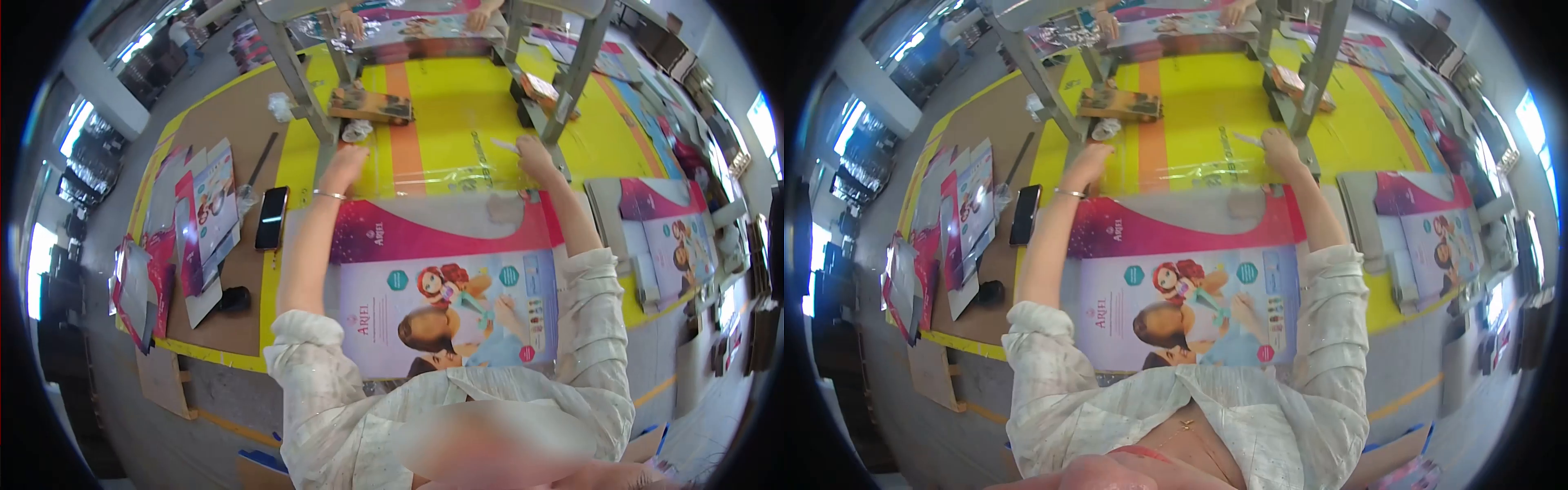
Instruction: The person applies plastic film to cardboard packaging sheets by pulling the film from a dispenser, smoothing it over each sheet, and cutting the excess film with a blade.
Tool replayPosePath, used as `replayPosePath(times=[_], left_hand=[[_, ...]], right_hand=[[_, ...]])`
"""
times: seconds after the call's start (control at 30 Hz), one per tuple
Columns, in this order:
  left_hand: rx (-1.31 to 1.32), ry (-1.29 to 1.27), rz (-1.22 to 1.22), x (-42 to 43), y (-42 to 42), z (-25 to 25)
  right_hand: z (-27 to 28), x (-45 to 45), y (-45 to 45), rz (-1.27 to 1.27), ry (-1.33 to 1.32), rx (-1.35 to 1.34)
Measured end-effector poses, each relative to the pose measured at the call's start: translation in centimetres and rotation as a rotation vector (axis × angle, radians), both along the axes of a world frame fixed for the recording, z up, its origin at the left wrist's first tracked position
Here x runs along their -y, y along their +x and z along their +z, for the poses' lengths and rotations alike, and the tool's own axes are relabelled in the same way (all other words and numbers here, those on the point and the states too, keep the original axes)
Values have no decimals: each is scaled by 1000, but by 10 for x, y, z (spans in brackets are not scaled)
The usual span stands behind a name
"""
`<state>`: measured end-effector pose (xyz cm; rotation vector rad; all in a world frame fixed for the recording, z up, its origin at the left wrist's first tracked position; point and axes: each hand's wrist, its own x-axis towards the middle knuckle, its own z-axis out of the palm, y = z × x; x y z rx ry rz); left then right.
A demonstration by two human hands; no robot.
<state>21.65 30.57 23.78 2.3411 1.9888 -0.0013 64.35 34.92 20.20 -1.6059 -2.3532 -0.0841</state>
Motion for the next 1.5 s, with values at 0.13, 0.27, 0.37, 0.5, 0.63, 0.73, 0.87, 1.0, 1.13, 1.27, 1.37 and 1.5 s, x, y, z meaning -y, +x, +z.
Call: replayPosePath(times=[0.13, 0.27, 0.37, 0.5, 0.63, 0.73, 0.87, 1.0, 1.13, 1.27, 1.37, 1.5], left_hand=[[-108, -100, 72, -19, -4, -24], [-118, -124, 94, -23, -7, -33], [-33, -62, 106, -17, -14, -25], [221, 180, 39, 5, -20, 26], [262, 416, -215, 65, -21, 86], [233, 500, -343, 129, -19, 95], [162, 440, -410, 193, -15, 61], [227, 272, -309, 211, -22, 44], [220, 364, -332, 182, 15, 59], [80, 337, -335, 126, 94, 14], [-10, 2, -105, 132, 108, 14], [25, -110, 51, 173, 26, 0]], right_hand=[[11, -17, -16, -55, -135, 62], [-3, -8, -4, -126, -333, 95], [15, 7, -1, -82, -199, -61], [67, 43, 3, 6, 13, -292], [108, 114, 15, 79, 98, -346], [103, 178, 35, 229, 99, -319], [60, 227, 35, 339, 155, -278], [48, 244, 39, 304, 136, -296], [76, 239, 17, 89, 172, -491], [57, 193, -66, 117, 132, -232], [7, 166, -65, 72, 202, -145], [-2, 188, 14, -178, 12, -391]])
